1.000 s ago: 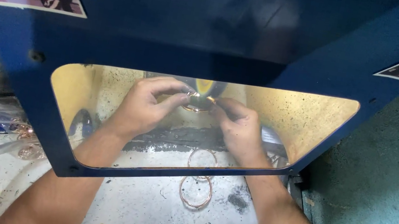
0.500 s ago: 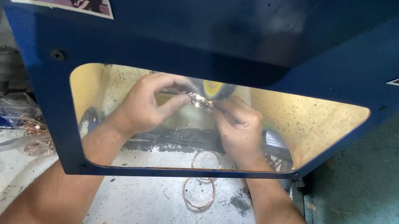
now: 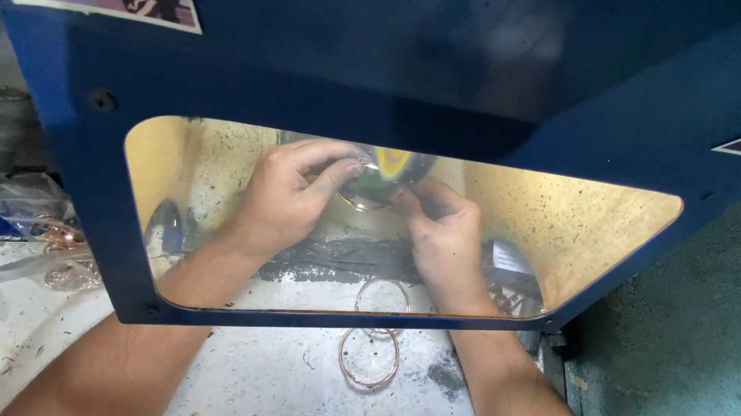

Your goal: The person holds copper bangles against a rotating polishing wheel inside a blue machine, rotating each bangle to polish its surface. They handle multiple bangles one at a time, placing finished pieces on the workbench and picking up new ones to continue polishing.

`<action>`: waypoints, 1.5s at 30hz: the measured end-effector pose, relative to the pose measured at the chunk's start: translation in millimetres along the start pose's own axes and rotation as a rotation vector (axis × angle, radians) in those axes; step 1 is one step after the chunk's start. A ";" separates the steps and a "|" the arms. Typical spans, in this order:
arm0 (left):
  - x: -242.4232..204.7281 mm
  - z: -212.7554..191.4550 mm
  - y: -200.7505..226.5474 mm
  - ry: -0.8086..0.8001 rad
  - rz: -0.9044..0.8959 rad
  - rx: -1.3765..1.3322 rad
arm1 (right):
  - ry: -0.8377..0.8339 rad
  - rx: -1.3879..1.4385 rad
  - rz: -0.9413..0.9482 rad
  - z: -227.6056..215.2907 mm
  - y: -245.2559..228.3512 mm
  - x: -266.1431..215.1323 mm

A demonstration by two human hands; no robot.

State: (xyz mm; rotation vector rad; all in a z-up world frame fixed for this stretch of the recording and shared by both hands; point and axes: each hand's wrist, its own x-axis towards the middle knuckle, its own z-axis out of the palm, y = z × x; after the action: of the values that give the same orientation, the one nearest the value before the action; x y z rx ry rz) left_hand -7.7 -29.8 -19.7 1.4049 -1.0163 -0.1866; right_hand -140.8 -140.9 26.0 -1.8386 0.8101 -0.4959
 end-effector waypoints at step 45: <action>-2.2 1.3 6.6 -0.008 -0.075 -0.078 | -0.130 0.102 0.100 4.2 17.4 2.5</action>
State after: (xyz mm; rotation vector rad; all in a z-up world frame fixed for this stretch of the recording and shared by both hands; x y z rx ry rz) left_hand -12.8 -27.8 -15.2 1.3735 -0.9536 -0.2842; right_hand -141.6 -144.4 8.3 -1.7089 0.7707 -0.3440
